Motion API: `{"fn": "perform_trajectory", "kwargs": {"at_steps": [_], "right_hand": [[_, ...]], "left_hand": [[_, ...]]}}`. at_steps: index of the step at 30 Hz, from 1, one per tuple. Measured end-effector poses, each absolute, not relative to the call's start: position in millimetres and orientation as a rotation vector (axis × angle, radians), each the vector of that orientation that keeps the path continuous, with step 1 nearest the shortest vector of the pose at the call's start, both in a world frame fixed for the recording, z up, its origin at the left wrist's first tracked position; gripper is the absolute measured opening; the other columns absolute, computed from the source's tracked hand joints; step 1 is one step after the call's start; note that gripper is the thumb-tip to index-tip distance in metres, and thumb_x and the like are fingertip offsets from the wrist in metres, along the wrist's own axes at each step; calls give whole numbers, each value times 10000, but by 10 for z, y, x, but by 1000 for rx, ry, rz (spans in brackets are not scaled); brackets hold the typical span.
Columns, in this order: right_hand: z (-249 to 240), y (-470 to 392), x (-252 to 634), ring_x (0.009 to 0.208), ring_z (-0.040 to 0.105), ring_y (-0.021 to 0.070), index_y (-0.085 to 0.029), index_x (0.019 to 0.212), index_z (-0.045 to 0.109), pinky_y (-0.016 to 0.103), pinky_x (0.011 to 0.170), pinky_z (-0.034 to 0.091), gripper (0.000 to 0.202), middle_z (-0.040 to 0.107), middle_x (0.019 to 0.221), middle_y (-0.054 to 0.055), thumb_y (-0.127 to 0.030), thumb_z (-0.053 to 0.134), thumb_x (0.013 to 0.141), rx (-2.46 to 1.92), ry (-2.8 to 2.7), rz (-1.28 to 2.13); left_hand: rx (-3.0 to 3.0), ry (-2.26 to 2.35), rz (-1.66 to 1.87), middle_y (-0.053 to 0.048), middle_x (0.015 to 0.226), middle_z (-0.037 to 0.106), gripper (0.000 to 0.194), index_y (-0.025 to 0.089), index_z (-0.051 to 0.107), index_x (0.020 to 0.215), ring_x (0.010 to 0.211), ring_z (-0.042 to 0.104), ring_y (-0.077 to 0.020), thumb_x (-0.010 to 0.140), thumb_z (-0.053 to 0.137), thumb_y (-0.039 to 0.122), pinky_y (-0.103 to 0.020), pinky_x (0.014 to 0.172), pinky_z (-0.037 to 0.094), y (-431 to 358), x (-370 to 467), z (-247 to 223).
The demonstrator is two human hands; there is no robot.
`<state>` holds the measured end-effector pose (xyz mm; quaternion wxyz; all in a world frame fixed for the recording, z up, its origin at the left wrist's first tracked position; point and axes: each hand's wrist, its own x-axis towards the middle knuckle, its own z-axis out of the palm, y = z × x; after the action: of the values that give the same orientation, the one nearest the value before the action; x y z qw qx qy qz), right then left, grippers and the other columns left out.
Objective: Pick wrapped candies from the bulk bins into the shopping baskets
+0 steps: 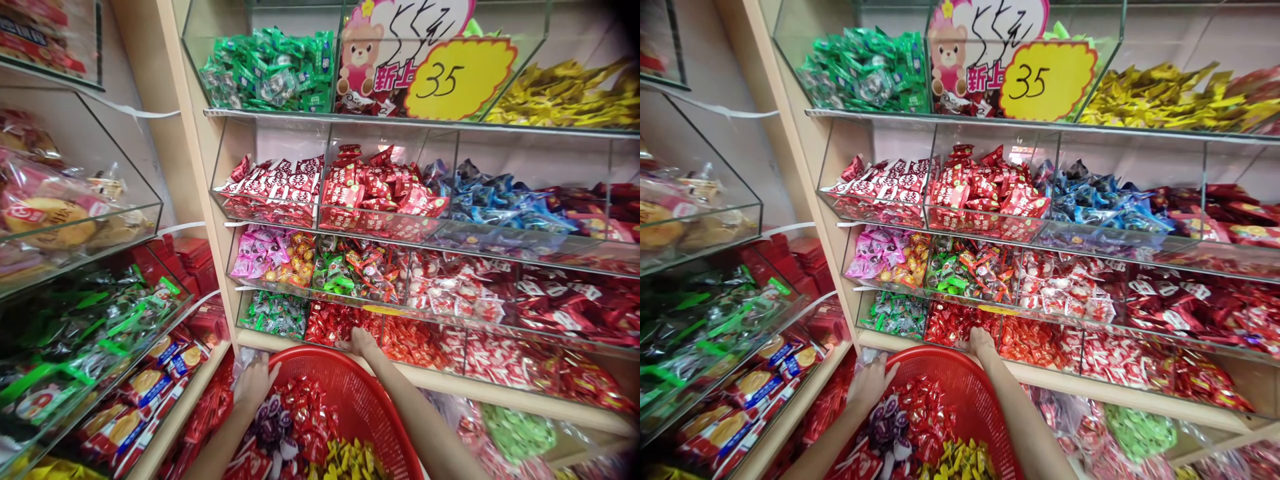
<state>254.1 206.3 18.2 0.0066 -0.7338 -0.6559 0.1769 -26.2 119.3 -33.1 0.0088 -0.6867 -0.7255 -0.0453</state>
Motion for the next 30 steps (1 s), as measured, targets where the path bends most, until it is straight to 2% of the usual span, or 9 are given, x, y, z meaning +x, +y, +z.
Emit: {"fn": "perform_trajectory", "kwargs": {"at_steps": [4, 9, 14, 19, 23, 30], "right_hand": [[177, 2098, 2628, 900, 607, 272, -106, 916, 616, 286, 678, 430, 417, 625, 984, 208, -417, 656, 642, -2218, -2041, 522], [164, 2128, 2715, 853, 609, 219, -131, 928, 584, 236, 616, 377, 242, 639, 928, 165, -278, 554, 739, -2132, -1979, 435], [171, 2119, 2732, 725, 600, 166, -146, 856, 575, 211, 550, 324, 138, 645, 794, 111, -204, 519, 744, -2062, -1890, 393], [200, 2145, 2734, 653, 576, 139, -137, 851, 568, 202, 531, 322, 150, 635, 735, 85, -226, 476, 774, -2034, -1767, 382], [183, 2166, 2738, 680, 590, 156, -131, 882, 576, 207, 539, 341, 198, 636, 761, 94, -261, 478, 770, -2054, -1696, 411], [161, 2124, 2718, 703, 617, 190, -139, 810, 598, 214, 547, 378, 174, 651, 736, 109, -270, 499, 753, -2057, -1631, 546]], "left_hand": [[-2155, -2270, -139, -147, 862, 634, 509, 134, 515, 1012, 767, 626, -242, 846, 198, 497, -346, 655, 451, 1199, -271, -337], [-2152, -2275, -121, -133, 835, 636, 512, 140, 507, 1000, 737, 630, -252, 846, 179, 501, -336, 606, 456, 1198, -270, -337], [-2146, -2286, -120, -140, 845, 634, 513, 138, 500, 1004, 751, 629, -248, 846, 174, 501, -331, 616, 457, 1196, -263, -338], [-2154, -2272, -121, -142, 856, 631, 511, 139, 499, 999, 745, 630, -246, 847, 168, 498, -327, 606, 458, 1200, -267, -336], [-2154, -2271, -118, -140, 864, 630, 513, 142, 496, 1011, 747, 628, -230, 845, 173, 505, -311, 611, 458, 1200, -265, -328], [-2155, -2271, -119, -136, 866, 627, 522, 137, 505, 1014, 738, 628, -232, 847, 167, 497, -317, 609, 459, 1195, -258, -309]]}}
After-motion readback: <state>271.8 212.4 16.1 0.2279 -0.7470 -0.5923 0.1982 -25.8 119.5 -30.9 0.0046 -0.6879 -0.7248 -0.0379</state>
